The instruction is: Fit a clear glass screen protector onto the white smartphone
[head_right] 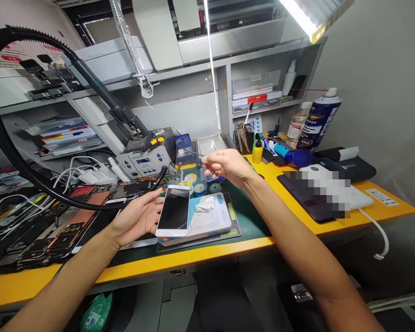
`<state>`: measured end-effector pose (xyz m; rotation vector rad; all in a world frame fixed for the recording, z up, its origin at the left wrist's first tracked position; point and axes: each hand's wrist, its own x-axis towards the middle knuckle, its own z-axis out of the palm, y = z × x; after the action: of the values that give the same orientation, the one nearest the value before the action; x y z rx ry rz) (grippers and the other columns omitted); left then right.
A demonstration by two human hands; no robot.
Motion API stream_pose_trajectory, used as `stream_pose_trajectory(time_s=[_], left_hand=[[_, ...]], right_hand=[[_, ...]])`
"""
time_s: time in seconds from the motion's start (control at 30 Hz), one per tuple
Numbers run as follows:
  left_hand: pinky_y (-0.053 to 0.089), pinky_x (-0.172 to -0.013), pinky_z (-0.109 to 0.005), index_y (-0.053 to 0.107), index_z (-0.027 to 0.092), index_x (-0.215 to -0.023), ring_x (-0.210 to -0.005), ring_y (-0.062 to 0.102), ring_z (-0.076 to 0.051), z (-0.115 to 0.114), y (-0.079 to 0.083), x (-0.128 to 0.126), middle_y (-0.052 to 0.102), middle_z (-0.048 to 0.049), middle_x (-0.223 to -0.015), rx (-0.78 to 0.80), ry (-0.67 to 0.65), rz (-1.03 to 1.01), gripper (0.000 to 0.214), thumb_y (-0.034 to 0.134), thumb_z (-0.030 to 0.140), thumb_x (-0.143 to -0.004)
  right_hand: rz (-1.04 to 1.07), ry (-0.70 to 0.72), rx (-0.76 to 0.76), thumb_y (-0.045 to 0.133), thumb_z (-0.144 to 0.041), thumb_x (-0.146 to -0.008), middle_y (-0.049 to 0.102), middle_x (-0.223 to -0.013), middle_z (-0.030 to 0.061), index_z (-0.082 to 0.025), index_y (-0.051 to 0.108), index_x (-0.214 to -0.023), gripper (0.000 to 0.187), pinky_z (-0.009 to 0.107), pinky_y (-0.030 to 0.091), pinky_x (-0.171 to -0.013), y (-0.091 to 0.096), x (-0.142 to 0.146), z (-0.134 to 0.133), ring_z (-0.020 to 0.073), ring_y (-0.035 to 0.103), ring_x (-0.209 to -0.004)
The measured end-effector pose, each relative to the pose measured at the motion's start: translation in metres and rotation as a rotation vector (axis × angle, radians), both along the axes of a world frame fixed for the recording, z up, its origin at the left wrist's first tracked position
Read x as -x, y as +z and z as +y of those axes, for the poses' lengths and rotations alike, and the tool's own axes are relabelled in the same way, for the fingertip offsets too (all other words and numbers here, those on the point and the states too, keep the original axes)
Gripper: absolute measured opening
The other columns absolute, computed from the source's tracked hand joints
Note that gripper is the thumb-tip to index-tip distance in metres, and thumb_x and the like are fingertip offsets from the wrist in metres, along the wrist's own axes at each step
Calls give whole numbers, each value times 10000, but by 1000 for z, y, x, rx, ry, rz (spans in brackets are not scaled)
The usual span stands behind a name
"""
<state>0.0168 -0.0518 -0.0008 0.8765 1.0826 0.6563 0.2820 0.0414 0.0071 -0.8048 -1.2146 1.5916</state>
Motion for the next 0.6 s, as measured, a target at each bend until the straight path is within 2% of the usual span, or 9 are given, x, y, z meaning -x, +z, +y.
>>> stream_pose_trajectory(time_s=[0.13, 0.23, 0.37, 0.47, 0.6], left_hand=[[615, -495, -403, 633, 126, -1042, -645, 670, -220, -5, 4, -1, 680, -120, -922, -115, 58, 250, 456, 488, 548, -951], [593, -447, -378, 649, 144, -990, -552, 637, -189, -8, 4, 0, 653, -65, -851, -204, 109, 419, 447, 602, 576, -883], [405, -322, -218, 706, 123, -774, -375, 541, -143, -7, 6, 7, 616, -32, -566, -324, 132, 571, 385, 725, 506, -813], [287, -339, -160, 745, 139, -792, -337, 418, -78, -2, 15, 9, 532, 18, -437, -454, 179, 584, 285, 755, 424, -809], [284, -361, -156, 755, 147, -870, -433, 424, -68, 7, 27, 2, 573, 10, -585, -586, 289, 414, 274, 755, 414, -809]], right_hand=[[5, 26, -10, 858, -240, -647, 693, -644, 60, -112, 728, -727, 199, 204, 485, -470, -1, 0, -1, 143, 669, -577], [6, 41, -21, 853, -247, -650, 692, -639, 55, -111, 726, -723, 200, 204, 482, -477, 0, 0, -3, 139, 669, -574], [1, 63, -39, 853, -269, -654, 694, -636, 47, -118, 730, -725, 207, 208, 479, -492, 0, 1, -7, 139, 672, -579], [-6, 85, -59, 860, -293, -645, 689, -631, 45, -121, 734, -720, 226, 220, 470, -490, 0, 3, -8, 145, 667, -570], [-7, 53, -147, 861, -352, -662, 687, -637, 33, -146, 746, -717, 243, 242, 457, -505, 1, 8, -13, 141, 635, -564]])
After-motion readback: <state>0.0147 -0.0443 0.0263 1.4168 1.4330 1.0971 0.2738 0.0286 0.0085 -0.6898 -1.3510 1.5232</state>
